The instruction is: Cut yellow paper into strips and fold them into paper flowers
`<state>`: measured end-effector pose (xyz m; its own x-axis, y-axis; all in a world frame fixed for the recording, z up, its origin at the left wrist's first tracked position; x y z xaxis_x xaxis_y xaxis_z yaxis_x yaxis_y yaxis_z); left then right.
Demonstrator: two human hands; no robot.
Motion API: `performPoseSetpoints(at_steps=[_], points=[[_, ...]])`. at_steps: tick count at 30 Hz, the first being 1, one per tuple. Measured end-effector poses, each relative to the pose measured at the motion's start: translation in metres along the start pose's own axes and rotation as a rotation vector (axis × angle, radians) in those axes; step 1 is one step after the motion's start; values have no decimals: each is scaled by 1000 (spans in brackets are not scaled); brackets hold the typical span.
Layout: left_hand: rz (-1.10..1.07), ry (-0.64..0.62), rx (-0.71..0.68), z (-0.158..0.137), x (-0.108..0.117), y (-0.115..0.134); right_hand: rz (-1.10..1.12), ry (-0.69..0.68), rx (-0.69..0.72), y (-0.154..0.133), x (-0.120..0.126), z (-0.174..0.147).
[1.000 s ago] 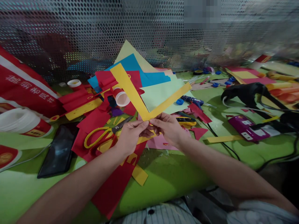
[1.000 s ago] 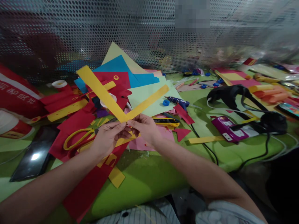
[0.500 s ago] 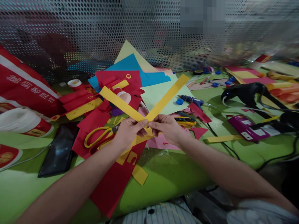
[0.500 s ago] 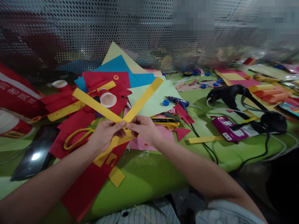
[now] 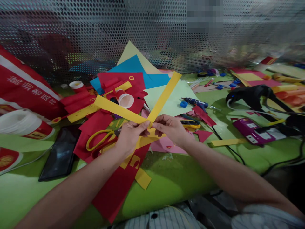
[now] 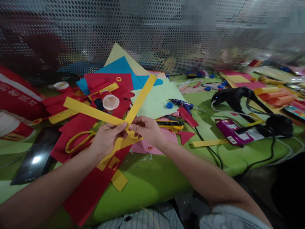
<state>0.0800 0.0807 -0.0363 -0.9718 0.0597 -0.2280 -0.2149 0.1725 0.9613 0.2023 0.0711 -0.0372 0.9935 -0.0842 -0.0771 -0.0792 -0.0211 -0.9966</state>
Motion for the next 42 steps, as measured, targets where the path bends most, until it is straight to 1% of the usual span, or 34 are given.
performPoseSetpoints(at_steps=[2, 4, 8, 11, 15, 18, 24, 29, 31, 32, 33, 35, 38, 40, 42], points=[[-8, -11, -13, -2, -2, 0, 38, -13, -28, 2, -3, 0], [-7, -26, -14, -3, -4, -1, 80, 6, -24, 1, -3, -1], [2, -46, 39, -5, -6, -6, 142, 41, -18, -3, -1, -1], [-28, -69, 70, -6, -8, -7, 182, 22, -48, -3, -3, -1], [-29, -97, 53, -8, -11, -3, 240, -11, -79, -2, -5, -1], [-8, -91, 50, -8, -10, -3, 262, 6, -57, -2, -4, -1], [16, -27, 33, -7, -5, -1, 242, 34, -4, -1, -4, -2], [-74, -46, 105, -9, -9, -4, 209, 16, 48, -3, -5, -3], [-68, -56, 129, -9, -9, -5, 141, 11, 120, -6, -4, -3], [-67, -54, 136, -9, -9, -6, 93, 20, 179, -10, -2, -4], [-74, -46, 141, -9, -8, -6, 40, 33, 257, -15, 0, -5], [-107, -27, 150, -10, -7, -7, -88, 56, 460, -30, 3, -9], [-148, -10, 161, -11, -7, -7, -317, 56, 766, -48, 0, -21], [-159, -8, 166, -11, -8, -7, -443, 45, 907, -55, -3, -28], [-175, -1, 171, -12, -8, -7, -502, 47, 1007, -59, -5, -34]])
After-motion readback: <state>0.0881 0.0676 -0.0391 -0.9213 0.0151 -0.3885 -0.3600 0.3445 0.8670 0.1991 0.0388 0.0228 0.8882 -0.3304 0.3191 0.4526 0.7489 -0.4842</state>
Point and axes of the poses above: each hand's wrist, its own z-axis towards the middle knuckle, its own x-axis out of the back of the hand, y = z × x, the point moved 9 cm from there along z, towards the middle knuckle, and after that the axes turned 8 degrees about y, right-handed, at the moved point
